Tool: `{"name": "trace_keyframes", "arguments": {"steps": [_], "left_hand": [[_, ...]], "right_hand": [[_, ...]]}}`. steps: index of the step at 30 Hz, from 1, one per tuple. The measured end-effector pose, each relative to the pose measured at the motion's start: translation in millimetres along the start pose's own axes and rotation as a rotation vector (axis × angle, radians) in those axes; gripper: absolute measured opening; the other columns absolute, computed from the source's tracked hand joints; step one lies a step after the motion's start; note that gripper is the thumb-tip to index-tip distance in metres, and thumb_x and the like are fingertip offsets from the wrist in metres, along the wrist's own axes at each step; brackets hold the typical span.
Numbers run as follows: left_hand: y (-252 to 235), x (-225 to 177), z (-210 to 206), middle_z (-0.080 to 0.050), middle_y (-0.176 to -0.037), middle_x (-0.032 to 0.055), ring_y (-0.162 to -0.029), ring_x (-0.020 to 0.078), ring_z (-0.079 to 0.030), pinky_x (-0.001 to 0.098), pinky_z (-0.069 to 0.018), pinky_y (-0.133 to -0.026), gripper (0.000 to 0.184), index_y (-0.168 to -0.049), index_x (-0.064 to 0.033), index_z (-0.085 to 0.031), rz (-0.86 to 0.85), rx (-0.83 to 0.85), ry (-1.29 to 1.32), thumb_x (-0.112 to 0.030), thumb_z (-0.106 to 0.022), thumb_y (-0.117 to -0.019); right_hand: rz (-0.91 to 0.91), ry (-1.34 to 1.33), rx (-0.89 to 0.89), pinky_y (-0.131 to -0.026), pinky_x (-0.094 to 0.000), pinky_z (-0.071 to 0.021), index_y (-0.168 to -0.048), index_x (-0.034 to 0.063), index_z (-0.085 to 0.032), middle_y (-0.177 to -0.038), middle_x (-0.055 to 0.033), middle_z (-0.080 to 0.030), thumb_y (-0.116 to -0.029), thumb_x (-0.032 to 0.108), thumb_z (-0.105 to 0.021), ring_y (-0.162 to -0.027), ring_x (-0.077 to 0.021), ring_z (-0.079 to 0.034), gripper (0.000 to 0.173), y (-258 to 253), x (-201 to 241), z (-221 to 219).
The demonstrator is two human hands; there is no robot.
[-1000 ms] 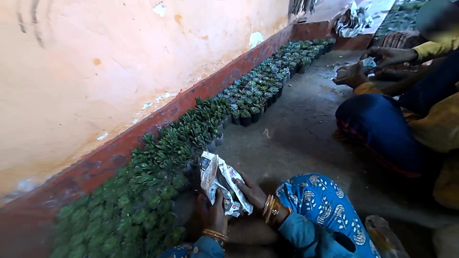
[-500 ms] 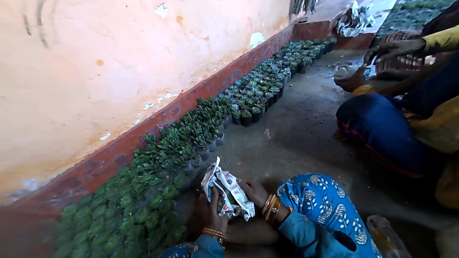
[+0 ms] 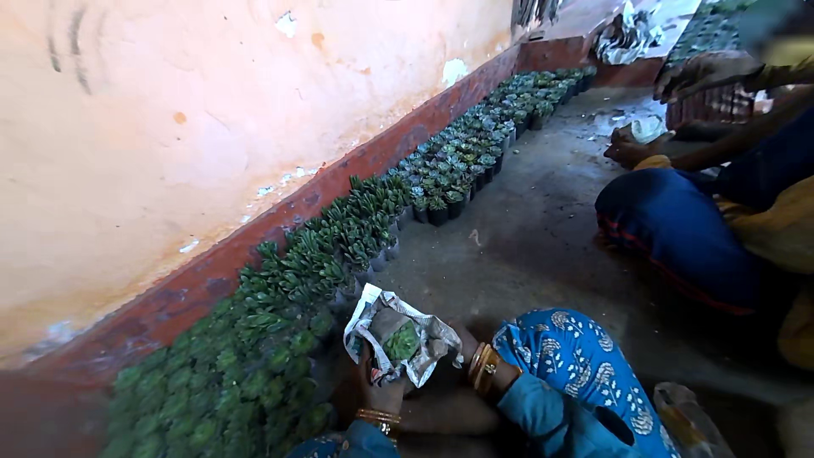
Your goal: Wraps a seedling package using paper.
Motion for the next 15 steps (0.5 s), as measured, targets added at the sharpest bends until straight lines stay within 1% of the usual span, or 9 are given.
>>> {"name": "trace_keyframes", "arguments": {"steps": [2, 4, 5, 6, 8, 9, 11, 13, 15], "left_hand": [[1, -3, 0, -0.062, -0.122, 0.0090, -0.109, 0.0205, -0.063, 0.0460, -0.0562, -0.084, 0.049, -0.140, -0.0142, -0.049, -0.025, 0.011, -0.051, -0.047, -0.028, -0.1096], [1, -4, 0, -0.063, -0.117, 0.0079, -0.104, 0.0176, -0.065, 0.0414, -0.0574, -0.081, 0.046, -0.137, -0.0124, -0.050, -0.056, 0.014, -0.088, -0.043, -0.030, -0.1100], [0, -4, 0, -0.062, -0.123, 0.0085, -0.109, 0.0166, -0.063, 0.0392, -0.0563, -0.086, 0.047, -0.142, -0.0105, -0.047, -0.076, 0.040, -0.098, -0.041, -0.029, -0.1107], [-1, -5, -1, -0.058, -0.131, 0.0093, -0.115, 0.0156, -0.060, 0.0370, -0.0540, -0.092, 0.048, -0.147, -0.0092, -0.042, -0.095, 0.072, -0.118, -0.038, -0.027, -0.1117], [-4, -3, 1, -0.058, -0.132, 0.0084, -0.115, 0.0139, -0.060, 0.0345, -0.0541, -0.092, 0.046, -0.148, -0.0099, -0.042, -0.096, 0.067, -0.106, -0.036, -0.029, -0.1118], [-5, -1, 1, -0.061, -0.126, 0.0071, -0.110, 0.0129, -0.063, 0.0337, -0.0563, -0.087, 0.044, -0.145, -0.0110, -0.045, -0.092, 0.056, -0.095, -0.036, -0.030, -0.1115], [-5, 3, 3, -0.063, -0.123, 0.0068, -0.106, 0.0131, -0.065, 0.0344, -0.0579, -0.083, 0.042, -0.143, -0.0120, -0.047, -0.070, 0.047, -0.107, -0.035, -0.033, -0.1110], [5, 0, 4, -0.061, -0.123, 0.0091, -0.104, 0.0132, -0.063, 0.0340, -0.0562, -0.084, 0.044, -0.144, -0.0088, -0.046, -0.061, 0.037, -0.204, -0.035, -0.031, -0.1114], [25, -6, -11, -0.057, -0.117, 0.0121, -0.096, 0.0107, -0.058, 0.0293, -0.0526, -0.083, 0.047, -0.144, 0.0002, -0.040, -0.049, 0.047, -0.322, -0.030, -0.022, -0.1136]], "right_hand": [[-0.007, -0.106, -0.053, -0.077, -0.0231, -0.0533, -0.108, 0.0019, -0.065, -0.091, -0.0022, -0.066, -0.1032, 0.008, -0.054, -0.081, -0.0043, -0.062, 0.014, 3, 7, 1], [0.116, 0.096, -0.176, -0.096, -0.0327, -0.0538, -0.127, 0.0028, -0.067, -0.115, -0.0104, -0.072, -0.1007, 0.011, -0.060, -0.105, -0.0151, -0.068, 0.029, 7, 30, 22], [0.229, 0.216, -0.251, -0.104, -0.0392, -0.0519, -0.135, 0.0014, -0.063, -0.125, -0.0156, -0.069, -0.1014, 0.010, -0.059, -0.114, -0.0225, -0.067, 0.035, 11, 46, 36], [0.387, 0.303, -0.365, -0.104, -0.0421, -0.0529, -0.133, -0.0008, -0.063, -0.126, -0.0179, -0.068, -0.1004, 0.007, -0.059, -0.115, -0.0256, -0.068, 0.034, 17, 64, 50], [0.756, 0.414, -0.523, -0.094, -0.0402, -0.0591, -0.119, -0.0024, -0.070, -0.113, -0.0163, -0.071, -0.0940, 0.000, -0.062, -0.103, -0.0231, -0.071, 0.026, 36, 105, 66], [0.897, 0.451, -0.490, -0.090, -0.0375, -0.0609, -0.112, -0.0017, -0.072, -0.109, -0.0144, -0.072, -0.0912, -0.003, -0.063, -0.098, -0.0203, -0.072, 0.023, 45, 124, 64], [0.984, 0.540, -0.190, -0.087, -0.0350, -0.0607, -0.107, 0.0016, -0.075, -0.106, -0.0113, -0.073, -0.0907, -0.005, -0.063, -0.096, -0.0174, -0.071, 0.021, 54, 148, 38], [0.804, 0.687, 0.222, -0.103, -0.0422, -0.0534, -0.125, 0.0062, -0.071, -0.124, -0.0126, -0.070, -0.0959, -0.006, -0.057, -0.116, -0.0230, -0.067, 0.034, 54, 147, -4], [0.598, 0.709, 0.473, -0.116, -0.0461, -0.0426, -0.139, 0.0084, -0.063, -0.142, -0.0131, -0.061, -0.1011, -0.002, -0.051, -0.134, -0.0258, -0.056, 0.041, 54, 134, -30]]}}
Point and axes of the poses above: each hand's wrist, its own y-axis away from the middle knuckle, its own z-axis out of the back of the hand, x = y × z, the point moved 9 cm from there along -y, towards the middle knuckle
